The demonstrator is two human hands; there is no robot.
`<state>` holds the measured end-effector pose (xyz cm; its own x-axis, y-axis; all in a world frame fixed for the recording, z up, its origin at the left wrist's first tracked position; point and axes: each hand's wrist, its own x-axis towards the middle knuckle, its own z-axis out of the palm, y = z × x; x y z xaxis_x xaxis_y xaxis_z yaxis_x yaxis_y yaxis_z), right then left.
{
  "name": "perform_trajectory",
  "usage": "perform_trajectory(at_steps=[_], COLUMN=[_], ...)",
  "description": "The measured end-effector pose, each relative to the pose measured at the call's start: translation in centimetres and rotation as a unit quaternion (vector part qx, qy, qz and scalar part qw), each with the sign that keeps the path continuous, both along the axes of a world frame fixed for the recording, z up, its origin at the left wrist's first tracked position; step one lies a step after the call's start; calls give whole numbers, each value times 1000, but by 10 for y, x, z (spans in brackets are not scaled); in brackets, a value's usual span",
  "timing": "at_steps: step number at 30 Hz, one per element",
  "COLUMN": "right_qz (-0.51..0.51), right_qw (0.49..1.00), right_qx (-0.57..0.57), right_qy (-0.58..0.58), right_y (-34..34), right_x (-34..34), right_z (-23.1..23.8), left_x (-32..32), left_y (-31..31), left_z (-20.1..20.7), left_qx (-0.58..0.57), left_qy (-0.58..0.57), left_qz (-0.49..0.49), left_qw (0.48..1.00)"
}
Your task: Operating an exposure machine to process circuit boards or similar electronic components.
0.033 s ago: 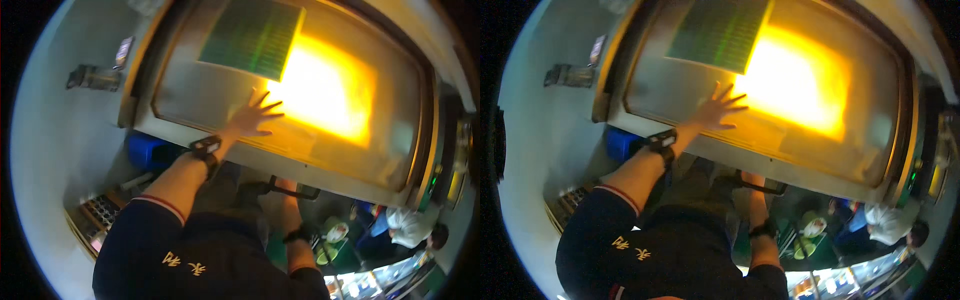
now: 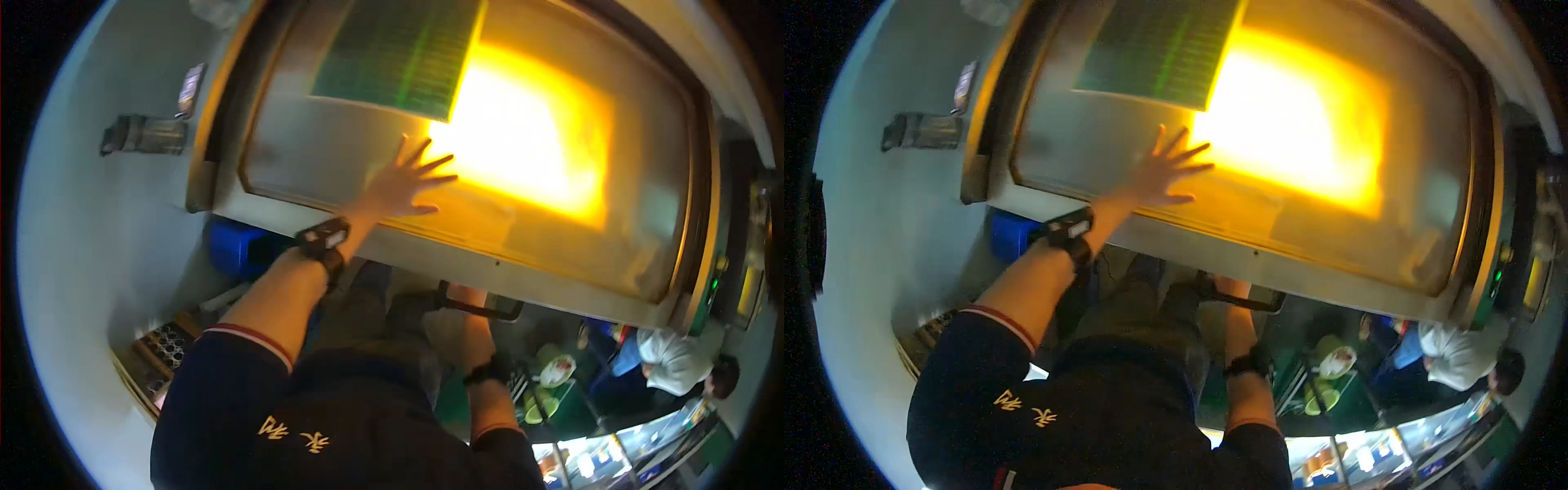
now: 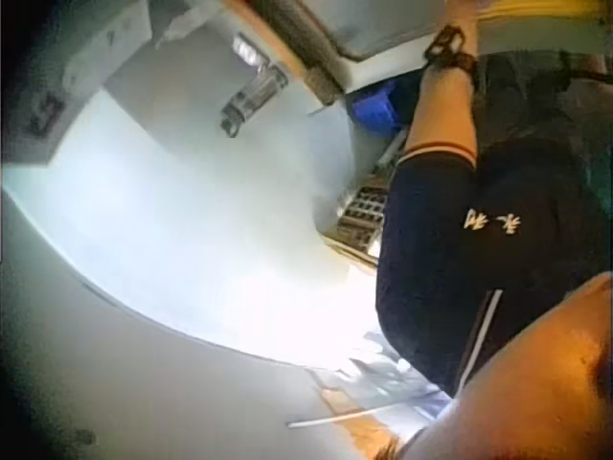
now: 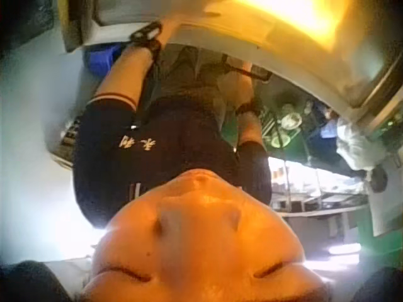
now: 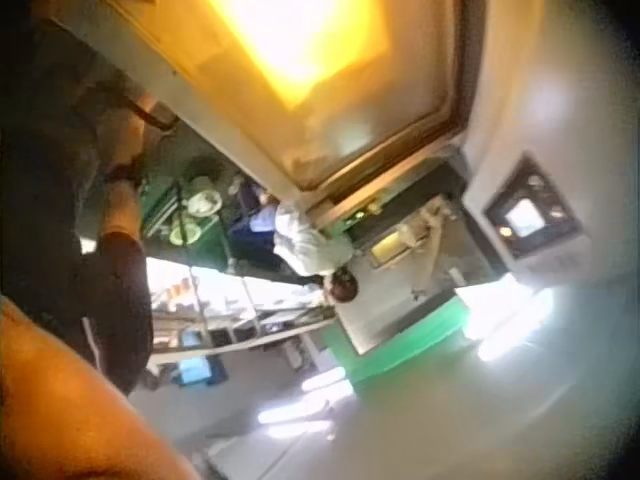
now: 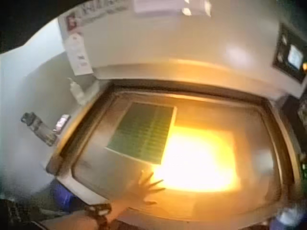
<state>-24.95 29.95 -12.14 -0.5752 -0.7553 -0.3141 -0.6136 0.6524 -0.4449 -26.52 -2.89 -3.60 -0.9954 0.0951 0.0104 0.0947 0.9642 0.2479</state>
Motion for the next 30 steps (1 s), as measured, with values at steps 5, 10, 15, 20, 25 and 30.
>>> perform_trajectory(at_steps=[5,10,15,20,25,30], right_qz=[-43,-82,-156,-312,-379,-758], right_qw=[997,993,983,930,895,629], right_qx=[58,80,86,4,111,-129], right_qy=[-15,-34,-53,-195,-209,-118], right_y=[9,-1,52,193,413,422], right_x=[-16,-18,-20,71,234,210], right_z=[-45,-49,-15,40,79,152], left_x=[-9,-11,-15,-1,-11,0], left_y=[5,5,14,10,13,8], left_z=[-8,2,4,8,10,5], left_qx=[-51,-73,-64,-68,-52,-54], left_qy=[-34,-48,-55,-48,-25,-12], left_qz=[-6,-12,-20,-2,-9,2], left_qw=[998,996,996,997,998,998])
